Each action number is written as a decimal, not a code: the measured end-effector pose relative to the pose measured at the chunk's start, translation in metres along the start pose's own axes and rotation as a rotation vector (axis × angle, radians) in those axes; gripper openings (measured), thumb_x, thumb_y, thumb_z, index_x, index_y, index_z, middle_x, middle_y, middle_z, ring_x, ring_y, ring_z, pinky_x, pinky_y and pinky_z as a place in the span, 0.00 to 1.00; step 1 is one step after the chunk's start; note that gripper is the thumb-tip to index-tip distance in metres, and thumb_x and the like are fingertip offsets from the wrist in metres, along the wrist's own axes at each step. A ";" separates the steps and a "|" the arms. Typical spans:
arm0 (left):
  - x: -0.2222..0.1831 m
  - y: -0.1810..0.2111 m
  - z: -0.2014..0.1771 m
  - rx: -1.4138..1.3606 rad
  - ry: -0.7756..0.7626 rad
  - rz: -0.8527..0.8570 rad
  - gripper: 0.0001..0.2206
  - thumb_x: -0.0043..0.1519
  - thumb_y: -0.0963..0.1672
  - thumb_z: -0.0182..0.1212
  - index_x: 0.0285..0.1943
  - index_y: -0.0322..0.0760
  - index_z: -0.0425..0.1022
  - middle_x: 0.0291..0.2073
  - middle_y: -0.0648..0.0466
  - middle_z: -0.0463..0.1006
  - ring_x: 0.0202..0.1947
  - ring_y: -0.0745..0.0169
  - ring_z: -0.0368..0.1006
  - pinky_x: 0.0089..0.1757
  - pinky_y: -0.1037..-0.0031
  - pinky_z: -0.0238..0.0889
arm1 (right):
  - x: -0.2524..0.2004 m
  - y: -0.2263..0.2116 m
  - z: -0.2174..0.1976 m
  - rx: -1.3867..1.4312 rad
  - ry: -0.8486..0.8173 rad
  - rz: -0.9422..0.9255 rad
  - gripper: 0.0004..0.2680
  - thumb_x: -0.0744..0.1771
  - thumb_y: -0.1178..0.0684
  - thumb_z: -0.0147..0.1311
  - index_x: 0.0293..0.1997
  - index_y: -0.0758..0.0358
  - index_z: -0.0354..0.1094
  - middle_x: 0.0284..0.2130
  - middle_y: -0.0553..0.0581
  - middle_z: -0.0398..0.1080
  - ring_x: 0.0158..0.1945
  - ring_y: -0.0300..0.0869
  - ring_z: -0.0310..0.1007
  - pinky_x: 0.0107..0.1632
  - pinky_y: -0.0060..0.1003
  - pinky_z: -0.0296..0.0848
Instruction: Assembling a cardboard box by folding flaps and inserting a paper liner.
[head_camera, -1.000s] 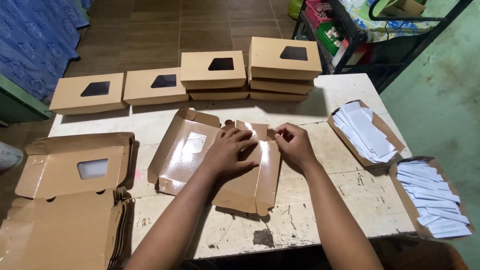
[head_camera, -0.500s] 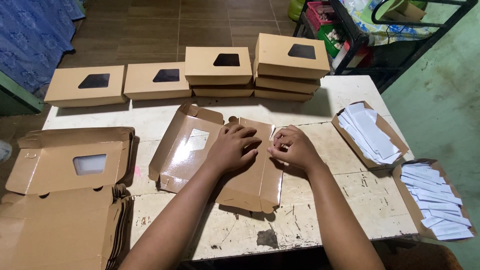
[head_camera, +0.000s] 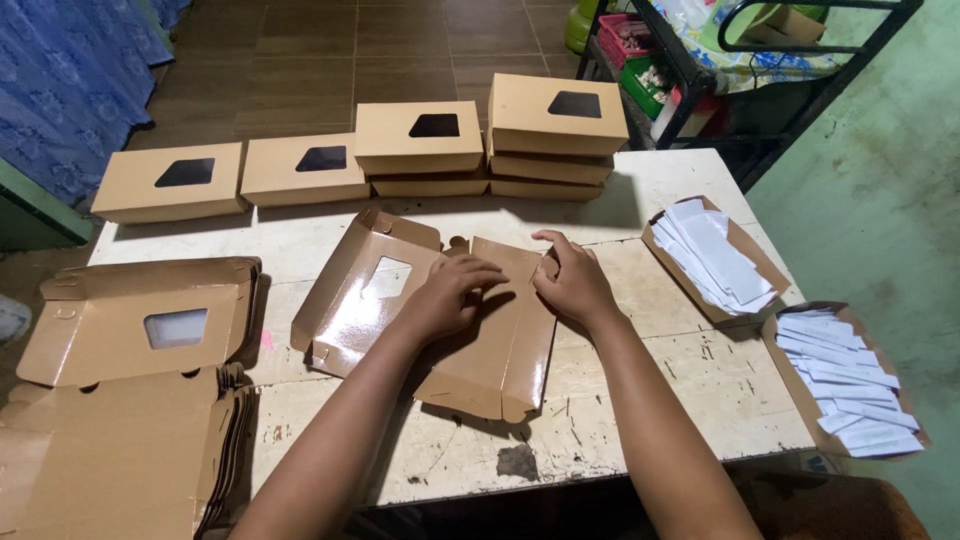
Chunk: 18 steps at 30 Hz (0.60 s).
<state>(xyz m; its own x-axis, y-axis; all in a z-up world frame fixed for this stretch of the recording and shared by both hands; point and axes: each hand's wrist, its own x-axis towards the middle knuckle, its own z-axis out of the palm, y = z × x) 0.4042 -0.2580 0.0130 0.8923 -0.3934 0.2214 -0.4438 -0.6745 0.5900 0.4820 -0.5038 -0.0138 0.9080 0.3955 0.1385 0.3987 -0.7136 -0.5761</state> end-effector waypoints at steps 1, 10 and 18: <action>0.002 -0.008 0.008 0.003 -0.002 0.000 0.18 0.61 0.39 0.54 0.58 0.52 0.78 0.58 0.55 0.78 0.63 0.47 0.67 0.55 0.58 0.55 | 0.001 0.001 0.001 0.003 0.001 0.000 0.19 0.63 0.50 0.51 0.63 0.46 0.61 0.34 0.53 0.74 0.47 0.50 0.72 0.56 0.46 0.65; -0.016 -0.020 -0.027 0.503 -0.032 -0.192 0.34 0.54 0.57 0.70 0.70 0.57 0.65 0.67 0.49 0.60 0.68 0.42 0.54 0.61 0.47 0.53 | 0.000 -0.005 0.002 -0.239 -0.027 0.009 0.17 0.64 0.51 0.46 0.57 0.43 0.74 0.42 0.53 0.71 0.53 0.51 0.67 0.58 0.48 0.64; -0.018 -0.034 -0.012 0.471 -0.112 -0.282 0.25 0.64 0.62 0.45 0.69 0.69 0.67 0.71 0.53 0.61 0.73 0.47 0.52 0.65 0.53 0.43 | 0.005 0.010 0.012 -0.138 0.199 -0.139 0.13 0.59 0.53 0.53 0.46 0.45 0.73 0.40 0.49 0.62 0.53 0.49 0.63 0.57 0.46 0.63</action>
<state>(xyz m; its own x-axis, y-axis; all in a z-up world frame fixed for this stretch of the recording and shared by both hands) 0.4043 -0.2208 -0.0015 0.9789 -0.2042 0.0067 -0.2015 -0.9593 0.1977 0.4892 -0.5022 -0.0282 0.8456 0.3833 0.3714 0.5222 -0.7379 -0.4276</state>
